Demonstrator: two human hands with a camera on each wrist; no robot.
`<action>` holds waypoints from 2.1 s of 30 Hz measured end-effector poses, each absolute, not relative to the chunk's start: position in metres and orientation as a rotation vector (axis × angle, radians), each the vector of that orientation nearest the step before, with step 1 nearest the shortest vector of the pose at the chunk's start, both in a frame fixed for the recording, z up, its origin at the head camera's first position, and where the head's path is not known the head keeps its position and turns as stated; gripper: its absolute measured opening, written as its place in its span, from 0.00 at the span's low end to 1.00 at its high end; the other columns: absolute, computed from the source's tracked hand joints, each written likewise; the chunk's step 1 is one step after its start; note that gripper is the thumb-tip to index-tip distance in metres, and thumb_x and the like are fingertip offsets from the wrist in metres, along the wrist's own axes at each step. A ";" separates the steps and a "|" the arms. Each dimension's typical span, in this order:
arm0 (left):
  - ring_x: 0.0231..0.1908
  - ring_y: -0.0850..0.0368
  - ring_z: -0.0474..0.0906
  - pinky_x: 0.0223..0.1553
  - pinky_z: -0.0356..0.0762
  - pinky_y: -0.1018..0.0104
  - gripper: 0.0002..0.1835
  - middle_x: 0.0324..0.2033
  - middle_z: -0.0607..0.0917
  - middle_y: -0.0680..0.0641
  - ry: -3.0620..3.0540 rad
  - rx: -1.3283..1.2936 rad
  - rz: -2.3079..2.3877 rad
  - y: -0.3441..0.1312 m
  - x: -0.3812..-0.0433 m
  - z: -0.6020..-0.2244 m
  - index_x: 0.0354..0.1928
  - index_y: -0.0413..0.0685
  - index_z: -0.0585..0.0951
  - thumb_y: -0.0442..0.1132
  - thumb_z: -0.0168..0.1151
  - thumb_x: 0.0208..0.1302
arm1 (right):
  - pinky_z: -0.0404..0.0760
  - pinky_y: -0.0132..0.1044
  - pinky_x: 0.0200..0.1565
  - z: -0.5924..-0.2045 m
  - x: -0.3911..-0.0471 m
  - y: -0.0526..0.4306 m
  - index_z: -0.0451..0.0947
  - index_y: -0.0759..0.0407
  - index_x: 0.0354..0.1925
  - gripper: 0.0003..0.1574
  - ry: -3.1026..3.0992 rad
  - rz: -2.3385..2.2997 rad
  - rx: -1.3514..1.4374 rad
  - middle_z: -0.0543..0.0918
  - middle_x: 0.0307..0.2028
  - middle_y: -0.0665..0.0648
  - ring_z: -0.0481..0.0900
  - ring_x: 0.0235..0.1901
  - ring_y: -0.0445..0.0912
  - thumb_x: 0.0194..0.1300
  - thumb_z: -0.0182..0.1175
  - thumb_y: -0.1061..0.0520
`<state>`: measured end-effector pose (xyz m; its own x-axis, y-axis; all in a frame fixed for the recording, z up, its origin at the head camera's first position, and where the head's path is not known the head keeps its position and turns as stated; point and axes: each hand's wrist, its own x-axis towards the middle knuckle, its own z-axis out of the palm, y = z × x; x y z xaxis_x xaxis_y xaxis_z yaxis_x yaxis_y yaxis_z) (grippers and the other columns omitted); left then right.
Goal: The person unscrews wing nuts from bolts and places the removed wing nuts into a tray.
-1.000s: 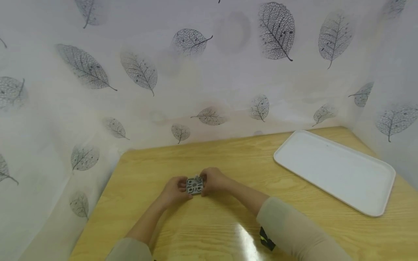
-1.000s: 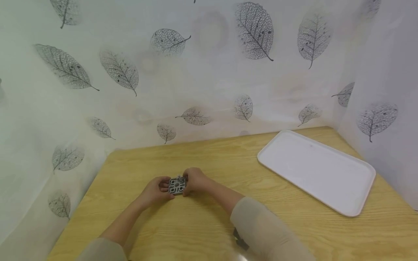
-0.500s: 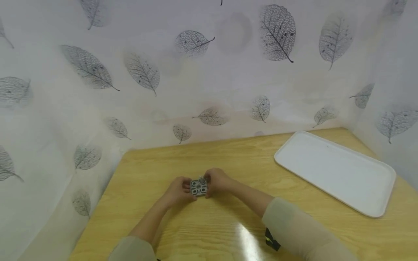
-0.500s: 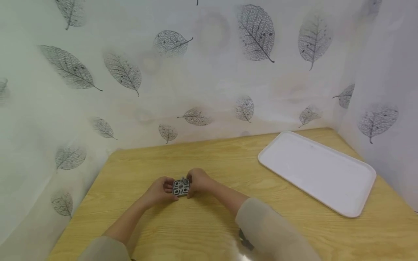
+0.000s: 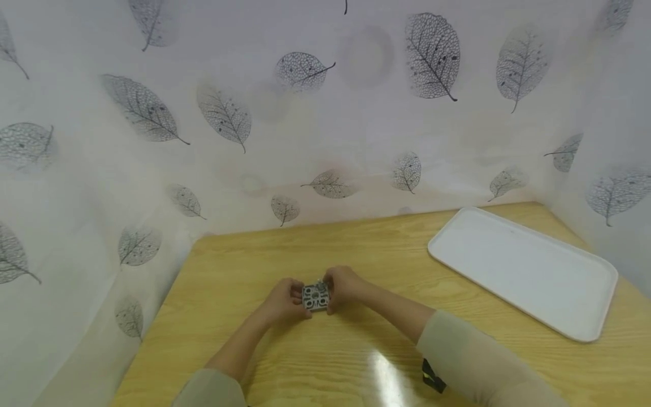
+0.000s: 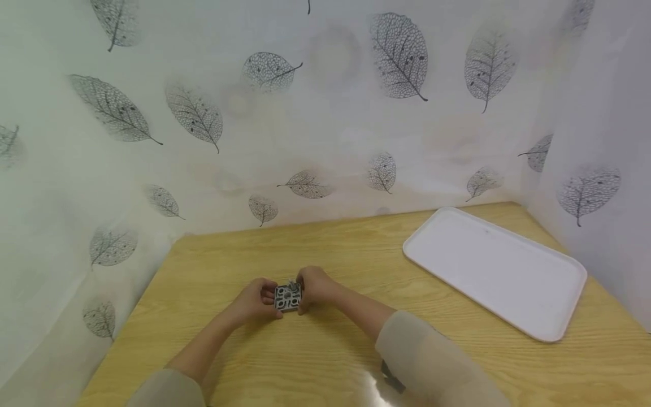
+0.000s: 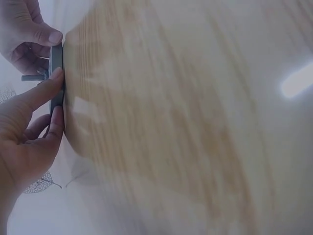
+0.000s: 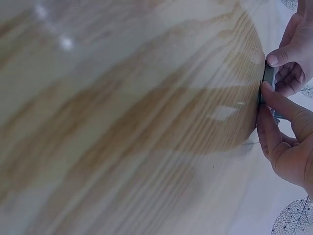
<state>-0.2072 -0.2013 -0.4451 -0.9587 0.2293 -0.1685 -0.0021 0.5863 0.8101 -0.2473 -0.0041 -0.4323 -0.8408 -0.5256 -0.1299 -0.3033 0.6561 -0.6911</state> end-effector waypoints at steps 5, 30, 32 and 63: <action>0.44 0.51 0.78 0.49 0.84 0.61 0.38 0.44 0.78 0.41 2.561 0.219 1.314 -0.199 -0.206 -0.446 0.55 0.30 0.69 0.33 0.77 0.40 | 0.82 0.42 0.51 -0.429 -0.243 -0.001 0.76 0.69 0.44 0.39 2.523 -1.010 -0.644 0.80 0.38 0.58 0.77 0.39 0.49 0.28 0.80 0.67; 0.42 0.53 0.78 0.48 0.84 0.64 0.38 0.44 0.78 0.41 2.517 0.231 1.363 -0.184 -0.196 -0.448 0.52 0.32 0.69 0.33 0.78 0.37 | 0.83 0.40 0.44 -0.428 -0.229 0.014 0.77 0.67 0.38 0.34 2.550 -0.984 -0.671 0.80 0.32 0.56 0.76 0.34 0.46 0.25 0.79 0.69; 0.42 0.53 0.78 0.48 0.84 0.63 0.37 0.43 0.78 0.41 2.521 0.240 1.360 -0.183 -0.196 -0.448 0.51 0.32 0.69 0.33 0.78 0.37 | 0.83 0.40 0.44 -0.428 -0.228 0.015 0.76 0.67 0.37 0.34 2.557 -0.981 -0.680 0.80 0.32 0.55 0.75 0.34 0.46 0.25 0.79 0.69; 0.39 0.54 0.76 0.45 0.83 0.62 0.36 0.40 0.77 0.43 2.517 0.244 1.331 -0.160 -0.183 -0.444 0.49 0.31 0.69 0.31 0.78 0.36 | 0.83 0.41 0.42 -0.426 -0.213 0.035 0.76 0.68 0.39 0.35 2.568 -0.978 -0.687 0.79 0.32 0.55 0.75 0.34 0.46 0.26 0.78 0.69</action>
<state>-0.1832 -0.1601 -0.4435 -0.9456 0.2782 -0.1687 0.0172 0.5605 0.8280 -0.2132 0.0346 -0.4262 -0.8377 -0.5345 -0.1119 -0.3248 0.6525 -0.6847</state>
